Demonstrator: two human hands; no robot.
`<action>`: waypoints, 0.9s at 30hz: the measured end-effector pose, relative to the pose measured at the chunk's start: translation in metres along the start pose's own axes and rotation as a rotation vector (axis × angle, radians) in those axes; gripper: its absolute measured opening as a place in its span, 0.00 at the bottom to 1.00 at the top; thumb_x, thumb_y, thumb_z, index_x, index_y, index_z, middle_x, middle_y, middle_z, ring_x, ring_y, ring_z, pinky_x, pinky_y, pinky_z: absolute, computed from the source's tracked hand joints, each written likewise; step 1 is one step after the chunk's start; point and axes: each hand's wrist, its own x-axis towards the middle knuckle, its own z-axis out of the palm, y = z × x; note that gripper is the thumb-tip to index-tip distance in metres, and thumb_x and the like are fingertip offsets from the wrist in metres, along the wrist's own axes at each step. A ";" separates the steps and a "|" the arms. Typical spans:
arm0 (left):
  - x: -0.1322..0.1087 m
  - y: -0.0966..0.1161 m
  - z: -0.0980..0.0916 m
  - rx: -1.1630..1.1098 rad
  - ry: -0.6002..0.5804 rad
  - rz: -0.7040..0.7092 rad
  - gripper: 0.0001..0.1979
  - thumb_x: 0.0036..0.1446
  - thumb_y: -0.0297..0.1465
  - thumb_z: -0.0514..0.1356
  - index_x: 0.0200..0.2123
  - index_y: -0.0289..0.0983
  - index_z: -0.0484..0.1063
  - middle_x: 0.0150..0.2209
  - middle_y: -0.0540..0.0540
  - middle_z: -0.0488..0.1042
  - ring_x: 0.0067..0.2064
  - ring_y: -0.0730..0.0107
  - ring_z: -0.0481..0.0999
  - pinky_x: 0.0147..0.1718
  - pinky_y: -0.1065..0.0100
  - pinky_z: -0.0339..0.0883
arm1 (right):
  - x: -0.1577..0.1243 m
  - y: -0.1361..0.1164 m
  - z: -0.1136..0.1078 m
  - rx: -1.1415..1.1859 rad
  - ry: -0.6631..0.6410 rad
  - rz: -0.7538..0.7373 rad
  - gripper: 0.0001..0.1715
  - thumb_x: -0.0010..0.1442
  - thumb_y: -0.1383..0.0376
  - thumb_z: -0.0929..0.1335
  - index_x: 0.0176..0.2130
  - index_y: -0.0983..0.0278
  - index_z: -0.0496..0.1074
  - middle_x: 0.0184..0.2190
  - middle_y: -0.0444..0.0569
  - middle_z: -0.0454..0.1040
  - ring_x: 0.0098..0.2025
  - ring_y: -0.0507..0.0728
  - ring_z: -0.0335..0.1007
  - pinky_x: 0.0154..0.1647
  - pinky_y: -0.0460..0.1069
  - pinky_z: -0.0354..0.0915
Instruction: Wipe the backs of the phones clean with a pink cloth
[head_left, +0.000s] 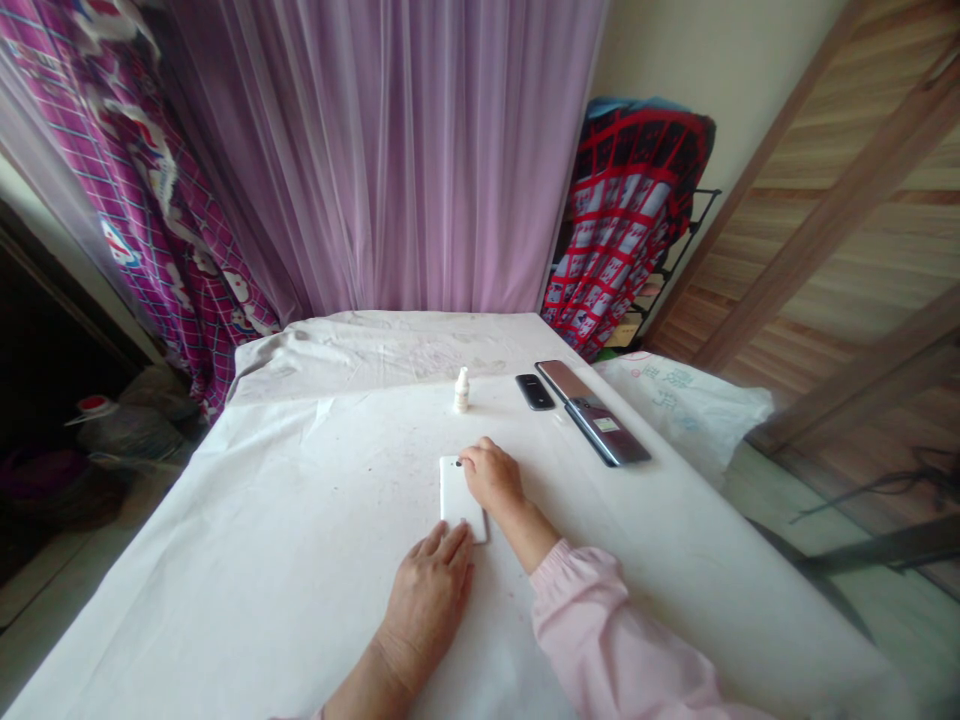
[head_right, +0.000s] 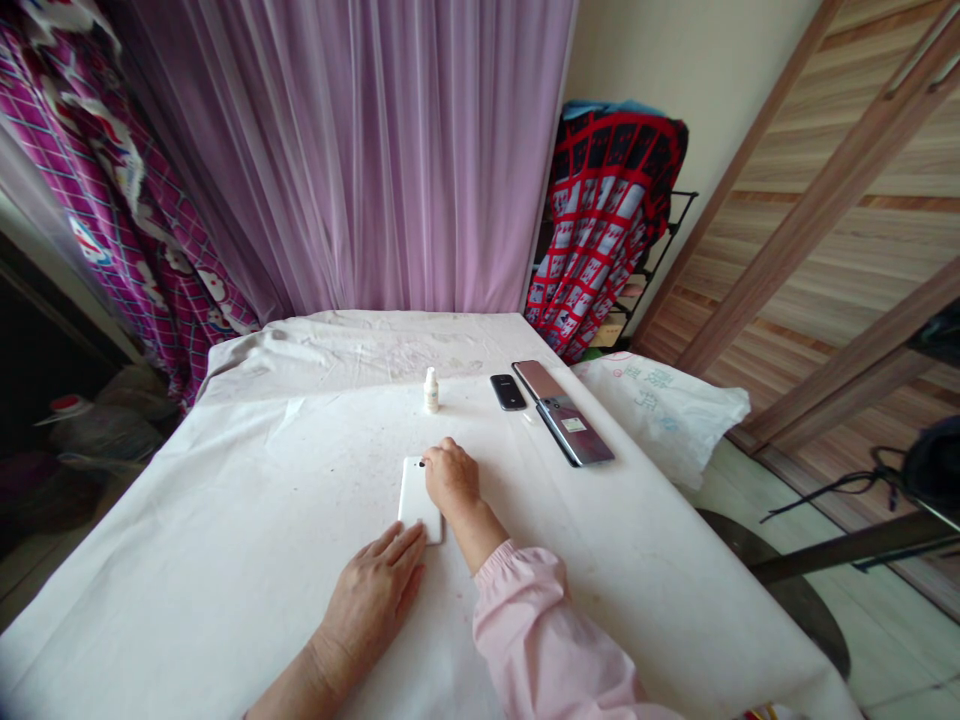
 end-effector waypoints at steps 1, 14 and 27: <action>0.000 0.000 0.000 0.000 0.001 0.000 0.17 0.58 0.23 0.56 0.50 0.34 0.71 0.51 0.43 0.76 0.51 0.54 0.75 0.47 0.59 0.73 | 0.000 0.000 0.000 0.003 0.003 -0.001 0.17 0.65 0.66 0.60 0.41 0.56 0.77 0.42 0.47 0.73 0.42 0.52 0.69 0.42 0.44 0.61; -0.001 -0.001 0.003 0.015 0.019 0.010 0.17 0.58 0.23 0.56 0.50 0.33 0.71 0.50 0.43 0.76 0.51 0.55 0.75 0.46 0.59 0.73 | -0.018 -0.001 -0.003 0.042 -0.001 -0.015 0.16 0.64 0.66 0.62 0.41 0.55 0.77 0.43 0.47 0.73 0.43 0.53 0.69 0.43 0.44 0.61; -0.002 -0.001 0.005 -0.001 0.035 0.015 0.16 0.60 0.24 0.54 0.51 0.35 0.71 0.50 0.42 0.76 0.51 0.57 0.75 0.47 0.59 0.73 | -0.029 0.002 -0.001 0.070 -0.001 -0.056 0.15 0.63 0.67 0.62 0.40 0.55 0.78 0.42 0.46 0.74 0.43 0.52 0.70 0.43 0.44 0.61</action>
